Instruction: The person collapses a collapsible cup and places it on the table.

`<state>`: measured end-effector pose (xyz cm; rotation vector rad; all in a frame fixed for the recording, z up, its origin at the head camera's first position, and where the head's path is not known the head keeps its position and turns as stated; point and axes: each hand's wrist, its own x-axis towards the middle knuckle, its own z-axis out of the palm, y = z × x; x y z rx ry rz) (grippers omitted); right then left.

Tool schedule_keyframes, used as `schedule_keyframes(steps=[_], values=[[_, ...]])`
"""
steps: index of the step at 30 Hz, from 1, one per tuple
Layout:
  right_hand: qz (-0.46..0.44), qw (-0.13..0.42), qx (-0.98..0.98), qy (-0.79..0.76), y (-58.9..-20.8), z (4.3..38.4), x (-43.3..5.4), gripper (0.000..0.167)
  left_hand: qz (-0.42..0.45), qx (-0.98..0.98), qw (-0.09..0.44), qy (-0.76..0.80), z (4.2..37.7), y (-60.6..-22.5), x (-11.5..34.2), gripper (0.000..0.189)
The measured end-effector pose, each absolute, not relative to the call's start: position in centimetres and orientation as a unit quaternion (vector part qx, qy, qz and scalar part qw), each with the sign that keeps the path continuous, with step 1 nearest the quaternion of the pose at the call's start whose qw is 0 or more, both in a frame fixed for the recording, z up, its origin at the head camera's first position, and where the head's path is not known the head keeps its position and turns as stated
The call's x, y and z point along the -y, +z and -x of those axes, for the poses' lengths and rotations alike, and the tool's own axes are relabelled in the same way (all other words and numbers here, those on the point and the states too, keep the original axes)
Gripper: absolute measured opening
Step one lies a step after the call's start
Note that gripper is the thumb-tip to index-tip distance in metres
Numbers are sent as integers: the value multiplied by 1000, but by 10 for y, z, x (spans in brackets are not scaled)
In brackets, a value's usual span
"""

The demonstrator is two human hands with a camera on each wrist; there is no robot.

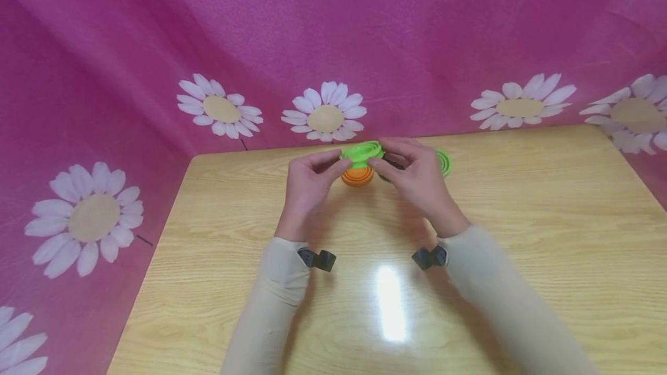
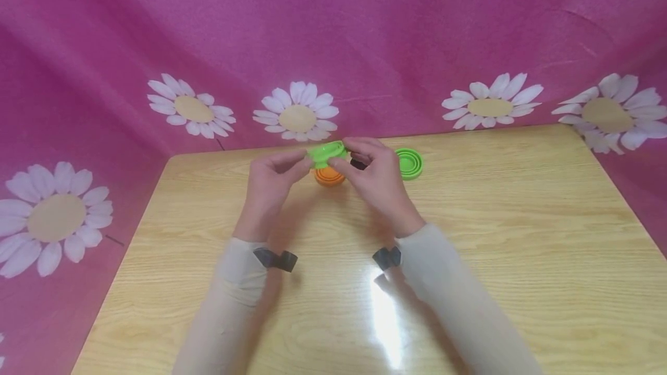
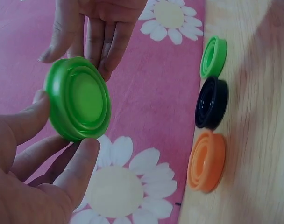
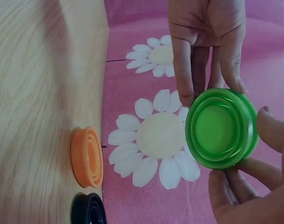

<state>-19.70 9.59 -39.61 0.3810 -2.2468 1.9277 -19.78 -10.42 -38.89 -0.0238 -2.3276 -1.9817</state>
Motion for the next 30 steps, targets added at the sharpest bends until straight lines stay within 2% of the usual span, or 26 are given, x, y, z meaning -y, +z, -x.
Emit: schedule_keyframes(steps=[11, 17, 30], values=[[-120, 77, 805, 576, -397, 214, -74, 55, -22, 770, 44, -636, 201, -388, 119, 37], [-126, 56, 813, 565, -402, 224, -59, 59, -45, 774, 55, -629, 203, -392, 127, 39], [-166, 75, 834, 521, -426, 243, -26, 52, -86, 770, 89, -626, 214, -412, 141, 40]])
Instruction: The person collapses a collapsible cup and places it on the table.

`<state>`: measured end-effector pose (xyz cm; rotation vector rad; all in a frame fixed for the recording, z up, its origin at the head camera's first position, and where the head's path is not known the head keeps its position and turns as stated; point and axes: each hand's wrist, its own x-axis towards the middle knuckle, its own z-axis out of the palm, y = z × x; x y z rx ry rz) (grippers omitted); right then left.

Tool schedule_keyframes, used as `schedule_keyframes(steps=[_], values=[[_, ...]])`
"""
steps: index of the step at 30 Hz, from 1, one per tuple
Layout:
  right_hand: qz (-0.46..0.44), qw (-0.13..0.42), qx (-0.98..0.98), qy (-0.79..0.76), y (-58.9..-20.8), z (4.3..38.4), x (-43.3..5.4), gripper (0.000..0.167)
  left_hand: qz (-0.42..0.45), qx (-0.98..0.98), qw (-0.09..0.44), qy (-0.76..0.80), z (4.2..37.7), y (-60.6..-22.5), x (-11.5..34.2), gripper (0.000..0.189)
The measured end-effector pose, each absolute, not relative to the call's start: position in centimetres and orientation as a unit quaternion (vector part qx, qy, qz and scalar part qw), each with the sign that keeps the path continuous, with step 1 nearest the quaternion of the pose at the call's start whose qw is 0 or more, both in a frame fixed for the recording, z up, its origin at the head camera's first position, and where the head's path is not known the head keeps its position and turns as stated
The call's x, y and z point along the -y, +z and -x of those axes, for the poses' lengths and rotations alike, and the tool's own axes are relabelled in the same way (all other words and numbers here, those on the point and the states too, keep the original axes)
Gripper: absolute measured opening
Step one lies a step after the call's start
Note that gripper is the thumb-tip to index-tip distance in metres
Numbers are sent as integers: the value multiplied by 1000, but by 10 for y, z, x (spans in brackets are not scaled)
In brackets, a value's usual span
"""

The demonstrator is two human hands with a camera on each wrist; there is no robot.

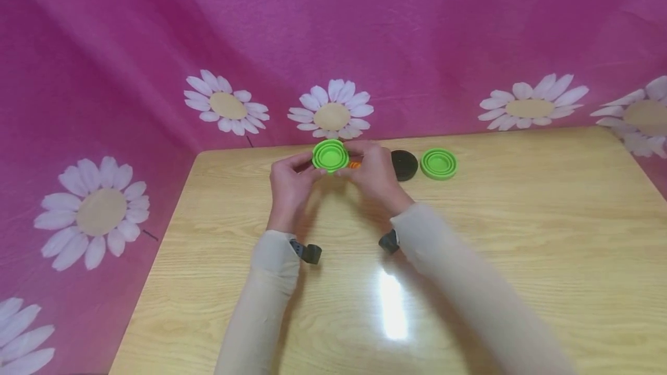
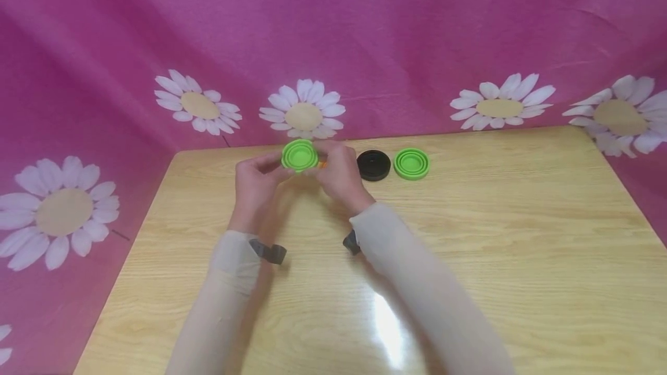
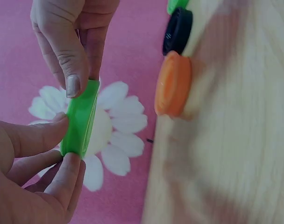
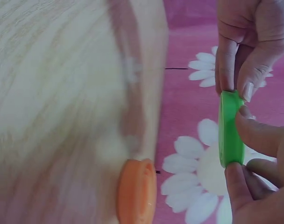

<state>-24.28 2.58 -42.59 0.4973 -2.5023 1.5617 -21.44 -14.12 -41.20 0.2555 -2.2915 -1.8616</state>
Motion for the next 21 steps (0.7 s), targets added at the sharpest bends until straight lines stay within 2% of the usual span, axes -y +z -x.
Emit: schedule_keyframes(steps=[13, 21], values=[[-129, 73, 868, 473, -459, 255, 5, 47, -139, 800, 83, -578, 229, -436, 151, 40], [-114, 21, 876, 468, -469, 257, 11, 47, -158, 793, 61, -585, 236, -456, 152, 37]])
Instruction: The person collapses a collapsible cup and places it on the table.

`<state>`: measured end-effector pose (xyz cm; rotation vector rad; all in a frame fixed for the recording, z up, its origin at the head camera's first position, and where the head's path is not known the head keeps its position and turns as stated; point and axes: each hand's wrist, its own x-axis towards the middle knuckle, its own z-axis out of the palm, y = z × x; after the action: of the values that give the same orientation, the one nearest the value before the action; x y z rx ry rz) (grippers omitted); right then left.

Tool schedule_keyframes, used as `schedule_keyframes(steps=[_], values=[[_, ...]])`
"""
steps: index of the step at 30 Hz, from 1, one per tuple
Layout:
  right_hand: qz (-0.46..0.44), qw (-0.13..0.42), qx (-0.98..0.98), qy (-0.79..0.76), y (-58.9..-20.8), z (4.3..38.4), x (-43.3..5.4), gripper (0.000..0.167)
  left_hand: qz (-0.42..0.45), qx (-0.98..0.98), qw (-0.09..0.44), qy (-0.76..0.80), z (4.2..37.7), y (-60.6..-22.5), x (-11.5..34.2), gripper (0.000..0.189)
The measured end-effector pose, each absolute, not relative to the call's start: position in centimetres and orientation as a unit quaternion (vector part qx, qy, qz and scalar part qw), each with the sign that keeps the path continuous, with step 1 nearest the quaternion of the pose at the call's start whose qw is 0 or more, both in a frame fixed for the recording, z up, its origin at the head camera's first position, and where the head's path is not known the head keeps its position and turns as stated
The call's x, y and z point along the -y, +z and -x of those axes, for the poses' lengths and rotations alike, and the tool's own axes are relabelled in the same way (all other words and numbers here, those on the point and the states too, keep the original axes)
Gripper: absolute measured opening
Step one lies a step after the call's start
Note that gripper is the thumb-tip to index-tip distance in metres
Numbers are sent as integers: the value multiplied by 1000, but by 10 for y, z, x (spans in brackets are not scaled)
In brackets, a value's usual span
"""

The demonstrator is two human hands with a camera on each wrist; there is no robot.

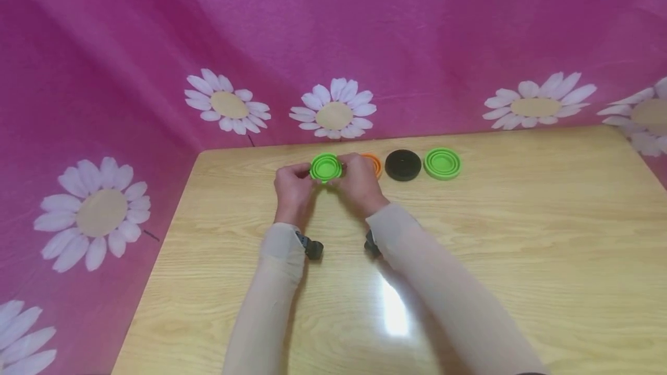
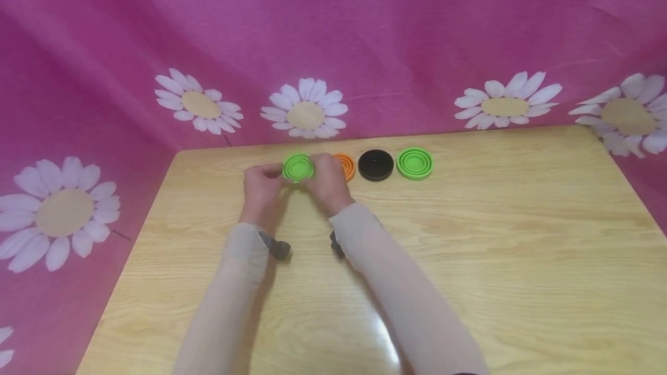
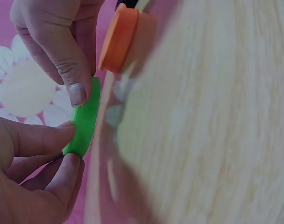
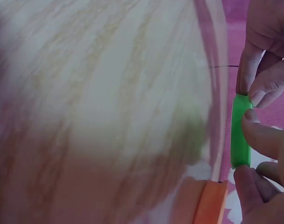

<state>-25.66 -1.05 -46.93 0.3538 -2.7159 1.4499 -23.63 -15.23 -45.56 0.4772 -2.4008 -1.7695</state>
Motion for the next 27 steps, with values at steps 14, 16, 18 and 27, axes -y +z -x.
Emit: schedule_keyframes(steps=[14, 16, 18, 27], values=[[-133, 9, 931, 341, -472, 256, 15, 26, -161, 821, 42, -546, 236, -467, 152, 42], [-126, 7, 938, 324, -470, 256, 16, 28, -157, 822, 35, -546, 236, -466, 151, 43], [-120, -1, 942, 312, -467, 256, 16, 29, -153, 824, 29, -545, 237, -465, 151, 44], [-161, -31, 929, 331, -439, 256, 0, 50, -115, 837, 24, -535, 241, -458, 156, 62]])
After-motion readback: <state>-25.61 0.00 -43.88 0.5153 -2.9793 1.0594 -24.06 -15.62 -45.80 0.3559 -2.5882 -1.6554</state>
